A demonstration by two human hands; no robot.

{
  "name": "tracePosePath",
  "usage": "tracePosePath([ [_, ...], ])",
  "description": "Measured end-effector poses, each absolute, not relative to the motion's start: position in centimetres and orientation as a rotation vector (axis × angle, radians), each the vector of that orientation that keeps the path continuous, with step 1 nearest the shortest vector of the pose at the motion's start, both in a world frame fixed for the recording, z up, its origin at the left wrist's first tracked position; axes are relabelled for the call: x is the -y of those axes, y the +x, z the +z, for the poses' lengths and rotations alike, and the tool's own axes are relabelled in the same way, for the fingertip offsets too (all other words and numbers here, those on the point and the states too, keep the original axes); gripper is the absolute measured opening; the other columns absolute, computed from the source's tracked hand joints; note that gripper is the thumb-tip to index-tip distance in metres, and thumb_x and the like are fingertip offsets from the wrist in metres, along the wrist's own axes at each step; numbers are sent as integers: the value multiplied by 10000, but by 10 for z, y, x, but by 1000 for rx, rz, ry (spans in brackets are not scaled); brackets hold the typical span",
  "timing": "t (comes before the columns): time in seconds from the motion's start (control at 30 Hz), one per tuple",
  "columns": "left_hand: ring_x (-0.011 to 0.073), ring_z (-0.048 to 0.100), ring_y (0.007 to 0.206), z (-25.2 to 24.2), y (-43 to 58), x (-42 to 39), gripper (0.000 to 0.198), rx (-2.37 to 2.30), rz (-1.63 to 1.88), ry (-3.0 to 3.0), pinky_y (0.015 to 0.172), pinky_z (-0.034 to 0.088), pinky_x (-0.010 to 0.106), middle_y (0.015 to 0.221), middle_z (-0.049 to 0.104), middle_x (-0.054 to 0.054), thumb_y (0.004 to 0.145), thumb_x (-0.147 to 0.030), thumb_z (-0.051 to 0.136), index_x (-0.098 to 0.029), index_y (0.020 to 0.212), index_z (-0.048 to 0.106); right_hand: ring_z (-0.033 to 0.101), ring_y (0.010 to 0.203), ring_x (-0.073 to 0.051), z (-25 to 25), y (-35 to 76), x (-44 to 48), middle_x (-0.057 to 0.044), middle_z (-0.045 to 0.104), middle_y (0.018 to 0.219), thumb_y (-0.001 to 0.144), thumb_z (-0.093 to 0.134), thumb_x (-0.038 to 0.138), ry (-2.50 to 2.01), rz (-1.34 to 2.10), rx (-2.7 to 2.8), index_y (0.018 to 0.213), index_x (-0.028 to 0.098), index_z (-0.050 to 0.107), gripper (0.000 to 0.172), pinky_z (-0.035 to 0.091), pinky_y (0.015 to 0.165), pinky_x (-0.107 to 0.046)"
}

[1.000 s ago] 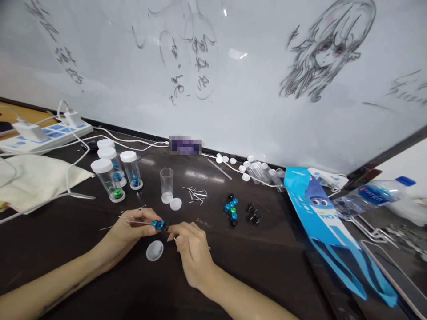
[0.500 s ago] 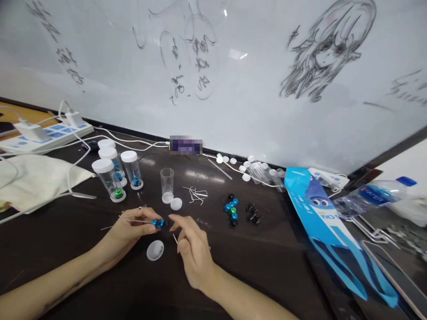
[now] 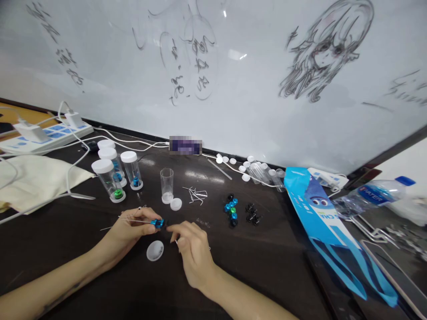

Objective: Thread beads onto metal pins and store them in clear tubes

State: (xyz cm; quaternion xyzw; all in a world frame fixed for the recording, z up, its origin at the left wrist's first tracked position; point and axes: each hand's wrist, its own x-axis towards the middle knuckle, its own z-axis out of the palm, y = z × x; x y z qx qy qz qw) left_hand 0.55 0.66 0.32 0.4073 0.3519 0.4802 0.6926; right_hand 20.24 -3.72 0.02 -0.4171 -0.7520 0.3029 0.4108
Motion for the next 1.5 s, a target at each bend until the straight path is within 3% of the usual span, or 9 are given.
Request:
tracePosePath([
  [0.1, 115, 616, 653, 3, 5, -7, 177, -794, 1082, 911, 623, 488, 190, 670, 690, 0, 579, -145, 857, -173, 735, 777, 545, 683, -173, 1, 203, 38, -54, 601, 905, 972, 217, 604, -1009, 767, 1851, 1313, 212, 522, 603, 441, 716, -336],
  [0.27, 120, 625, 668, 3, 5, -7, 178, -790, 1070, 920, 654, 493, 201, 692, 705, 6, 590, -148, 853, -176, 749, 779, 538, 677, -177, 1, 202, 37, -31, 594, 773, 991, 164, 569, -1042, 768, 1907, 1041, 223, 672, 616, 416, 710, -329],
  [0.4, 111, 618, 656, 4, 6, -7, 170, -795, 1079, 923, 630, 481, 185, 670, 691, -4, 583, -143, 855, -173, 729, 775, 529, 660, -164, 1, 202, 37, -50, 590, 911, 966, 216, 616, -1014, 777, 1861, 1308, 212, 519, 610, 433, 718, -334],
  [0.57, 110, 613, 644, 5, 6, -7, 179, -806, 1061, 928, 628, 482, 190, 668, 691, -1, 579, -148, 856, -172, 738, 777, 539, 699, -178, 1, 202, 37, -40, 586, 799, 979, 148, 596, -1058, 810, 1916, 1004, 209, 675, 655, 425, 722, -327],
  [0.7, 137, 617, 655, 6, 6, -7, 177, -809, 1082, 932, 625, 490, 221, 676, 689, 10, 554, -146, 861, -165, 705, 772, 534, 676, -170, 2, 202, 38, -54, 596, 903, 963, 206, 623, -1025, 771, 1875, 1287, 212, 545, 623, 438, 733, -342],
  [0.87, 130, 596, 649, 7, 5, -5, 176, -819, 1064, 966, 622, 470, 217, 672, 679, 13, 576, -172, 858, -166, 730, 774, 552, 723, -186, 1, 202, 37, -53, 593, 795, 993, 153, 563, -1032, 784, 1940, 966, 206, 693, 647, 432, 689, -319],
  [1.07, 130, 596, 652, 4, 4, -5, 155, -692, 984, 997, 637, 486, 231, 789, 686, 44, 714, -255, 788, -153, 829, 766, 527, 652, -147, -2, 200, 39, -36, 587, 885, 1003, 322, 472, -1045, 728, 1840, 1219, 219, 513, 384, 441, 677, -302],
  [1.3, 190, 638, 759, 6, 3, -3, 217, -505, 898, 862, 677, 523, 285, 817, 615, 55, 877, -302, 620, -150, 1004, 710, 525, 614, -110, -5, 197, 39, -16, 582, 935, 1006, 390, 330, -1068, 850, 1699, 1221, 246, 452, 239, 446, 606, -254],
  [1.5, 61, 409, 481, 8, 3, 0, 269, -493, 766, 886, 428, 232, 213, 772, 548, 32, 875, -331, 613, -151, 1044, 719, 505, 558, -96, -3, 195, 31, -21, 573, 916, 1006, 388, 357, -1036, 926, 1456, 1295, 229, 422, 317, 470, 568, -252],
])
